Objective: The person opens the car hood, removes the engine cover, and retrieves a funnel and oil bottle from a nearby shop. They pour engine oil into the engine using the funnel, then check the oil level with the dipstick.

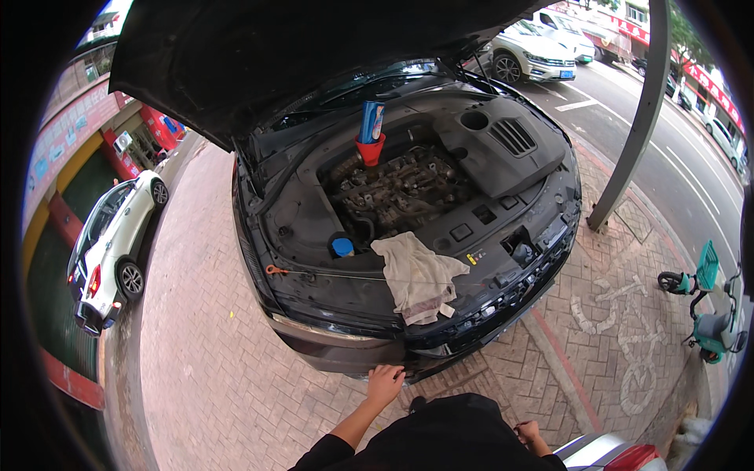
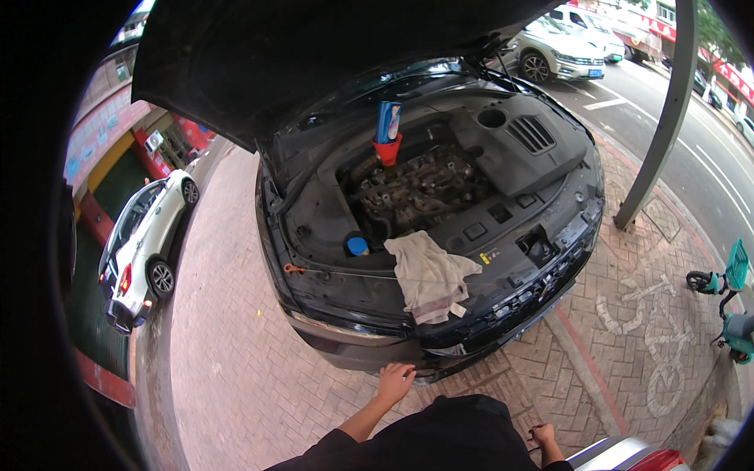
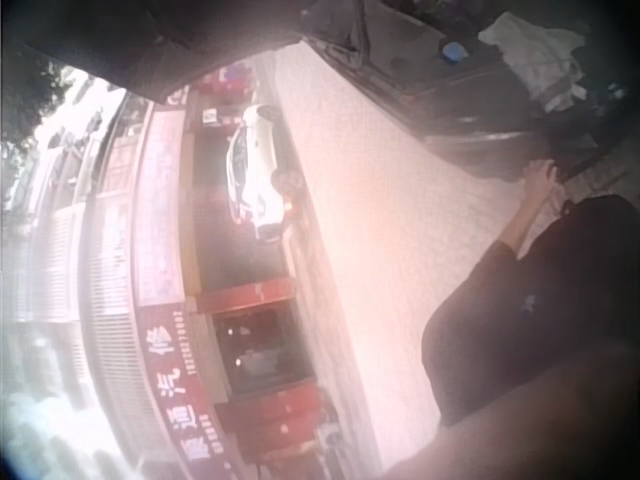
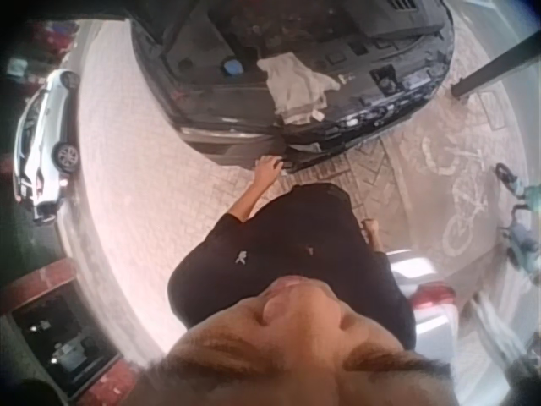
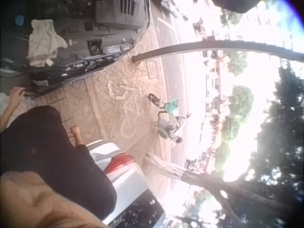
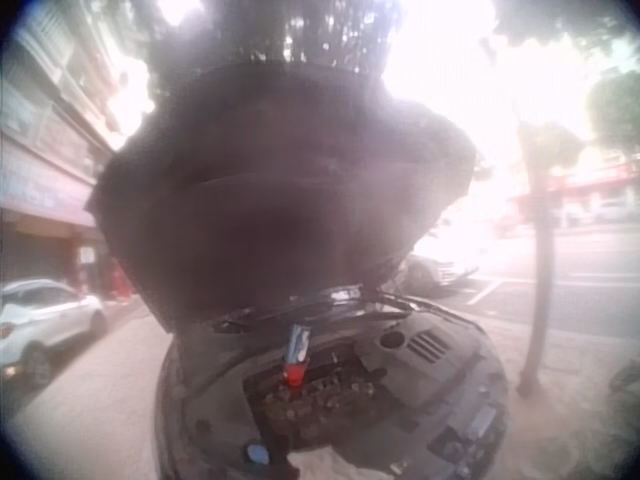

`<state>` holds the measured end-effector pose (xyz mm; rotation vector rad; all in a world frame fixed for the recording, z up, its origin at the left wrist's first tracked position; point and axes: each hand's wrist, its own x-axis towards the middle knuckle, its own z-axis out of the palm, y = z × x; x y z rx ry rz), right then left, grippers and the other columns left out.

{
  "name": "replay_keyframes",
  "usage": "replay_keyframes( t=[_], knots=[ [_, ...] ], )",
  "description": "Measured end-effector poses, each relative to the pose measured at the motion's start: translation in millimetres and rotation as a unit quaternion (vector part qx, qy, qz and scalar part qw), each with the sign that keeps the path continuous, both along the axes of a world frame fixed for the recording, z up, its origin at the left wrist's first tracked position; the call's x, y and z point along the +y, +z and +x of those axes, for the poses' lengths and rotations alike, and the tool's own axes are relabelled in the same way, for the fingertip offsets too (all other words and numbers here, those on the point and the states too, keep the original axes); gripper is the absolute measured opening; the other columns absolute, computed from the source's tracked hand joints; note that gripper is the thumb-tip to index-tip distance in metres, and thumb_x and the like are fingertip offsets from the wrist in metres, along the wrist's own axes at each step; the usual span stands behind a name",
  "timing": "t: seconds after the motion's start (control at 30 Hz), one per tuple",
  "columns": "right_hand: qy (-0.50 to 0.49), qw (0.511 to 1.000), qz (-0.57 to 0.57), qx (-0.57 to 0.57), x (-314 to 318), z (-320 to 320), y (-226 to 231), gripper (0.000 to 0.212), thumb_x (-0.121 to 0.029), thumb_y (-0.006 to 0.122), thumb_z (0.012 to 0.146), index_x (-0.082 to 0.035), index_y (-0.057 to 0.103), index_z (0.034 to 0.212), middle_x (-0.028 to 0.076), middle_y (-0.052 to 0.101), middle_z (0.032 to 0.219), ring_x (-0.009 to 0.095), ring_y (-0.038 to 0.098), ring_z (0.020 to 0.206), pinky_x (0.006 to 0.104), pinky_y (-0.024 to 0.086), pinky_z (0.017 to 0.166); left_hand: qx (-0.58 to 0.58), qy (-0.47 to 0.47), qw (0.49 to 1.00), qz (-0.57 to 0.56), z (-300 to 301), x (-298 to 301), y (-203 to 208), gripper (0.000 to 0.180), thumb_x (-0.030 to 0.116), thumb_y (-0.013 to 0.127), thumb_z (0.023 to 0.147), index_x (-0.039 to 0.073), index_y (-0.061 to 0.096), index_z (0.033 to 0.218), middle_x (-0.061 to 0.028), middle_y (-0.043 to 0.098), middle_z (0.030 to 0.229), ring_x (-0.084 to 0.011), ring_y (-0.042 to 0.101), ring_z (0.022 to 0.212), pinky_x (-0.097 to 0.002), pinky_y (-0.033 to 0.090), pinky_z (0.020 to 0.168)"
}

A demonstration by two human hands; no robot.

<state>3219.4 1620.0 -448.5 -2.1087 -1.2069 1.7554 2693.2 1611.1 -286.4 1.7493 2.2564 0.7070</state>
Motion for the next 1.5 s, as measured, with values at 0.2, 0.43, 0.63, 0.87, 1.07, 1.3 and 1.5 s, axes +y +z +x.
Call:
replay_keyframes(
  t=[0.2, 0.43, 0.63, 0.87, 1.07, 1.3, 1.5],
  knots=[
    [0.177, 0.978, 0.100, 0.036, -2, 41, -45, 0.016, 0.002, 0.076, 0.077, 0.008, 0.071, 0.090, 0.013, 0.073, 0.087, 0.028, 0.074, 0.074, 0.0429, 0.064, 0.060, 0.002, 0.018, 1.000, -0.004, 20, 0, 0, 0.023, 0.030, 0.071, 0.088, 0.015, 0.075, 0.105, -0.0005, 0.072, 0.098, -0.0243, 0.063, 0.100, -0.0444, 0.044, 0.086],
    [0.539, 0.807, 0.190, -0.151, 24, 51, -51, 0.025, -0.021, 0.085, 0.073, -0.010, 0.079, 0.094, 0.001, 0.076, 0.099, 0.019, 0.074, 0.091, 0.0322, 0.061, 0.081, 0.003, 0.058, 0.998, -0.010, 38, -11, -2, 0.021, 0.028, 0.071, 0.087, 0.015, 0.075, 0.104, -0.0026, 0.072, 0.097, -0.0277, 0.064, 0.101, -0.0468, 0.046, 0.088],
    [0.418, 0.897, 0.116, -0.084, 57, 52, -39, 0.020, -0.015, 0.080, 0.078, -0.004, 0.077, 0.095, 0.009, 0.075, 0.091, 0.025, 0.074, 0.082, 0.0384, 0.063, 0.074, -0.016, 0.100, 0.993, -0.054, 54, -29, -9, 0.026, 0.034, 0.067, 0.089, 0.016, 0.075, 0.107, -0.0044, 0.073, 0.104, -0.0293, 0.063, 0.106, -0.0476, 0.045, 0.091],
    [0.133, 0.989, -0.050, -0.048, 70, 66, -59, 0.028, -0.018, 0.087, 0.074, -0.009, 0.079, 0.099, 0.002, 0.078, 0.093, 0.018, 0.073, 0.079, 0.0324, 0.060, 0.071, 0.028, 0.102, 0.994, -0.035, 67, -45, -17, 0.024, 0.031, 0.068, 0.089, 0.013, 0.075, 0.104, -0.0060, 0.073, 0.101, -0.0309, 0.065, 0.101, -0.0491, 0.046, 0.086],
    [0.085, 0.991, -0.095, -0.036, 60, 57, -69, 0.028, -0.018, 0.087, 0.073, -0.007, 0.078, 0.097, 0.003, 0.077, 0.091, 0.020, 0.072, 0.076, 0.0340, 0.060, 0.072, -0.011, 0.112, 0.993, -0.034, 42, -41, -16, 0.024, 0.029, 0.070, 0.088, 0.013, 0.074, 0.106, -0.0067, 0.073, 0.101, -0.0309, 0.065, 0.101, -0.0485, 0.046, 0.087],
    [0.007, 0.997, -0.074, -0.020, 46, 38, -55, 0.011, 0.000, 0.073, 0.079, 0.008, 0.073, 0.086, 0.017, 0.072, 0.081, 0.032, 0.072, 0.066, 0.0458, 0.063, 0.058, -0.008, 0.116, 0.993, 0.032, 24, -9, 7, 0.019, 0.025, 0.072, 0.087, 0.015, 0.074, 0.103, -0.0033, 0.072, 0.096, -0.0280, 0.065, 0.098, -0.0456, 0.045, 0.084],
    [-0.067, 0.991, -0.109, -0.043, 42, 39, -59, 0.019, -0.018, 0.072, 0.084, -0.003, 0.078, 0.095, 0.015, 0.073, 0.081, 0.034, 0.073, 0.074, 0.0461, 0.063, 0.064, 0.013, 0.101, 0.985, 0.141, -13, 40, 59, 0.015, 0.017, 0.073, 0.087, 0.011, 0.073, 0.100, -0.0040, 0.070, 0.090, -0.0271, 0.064, 0.090, -0.0429, 0.045, 0.079]
  ],
)
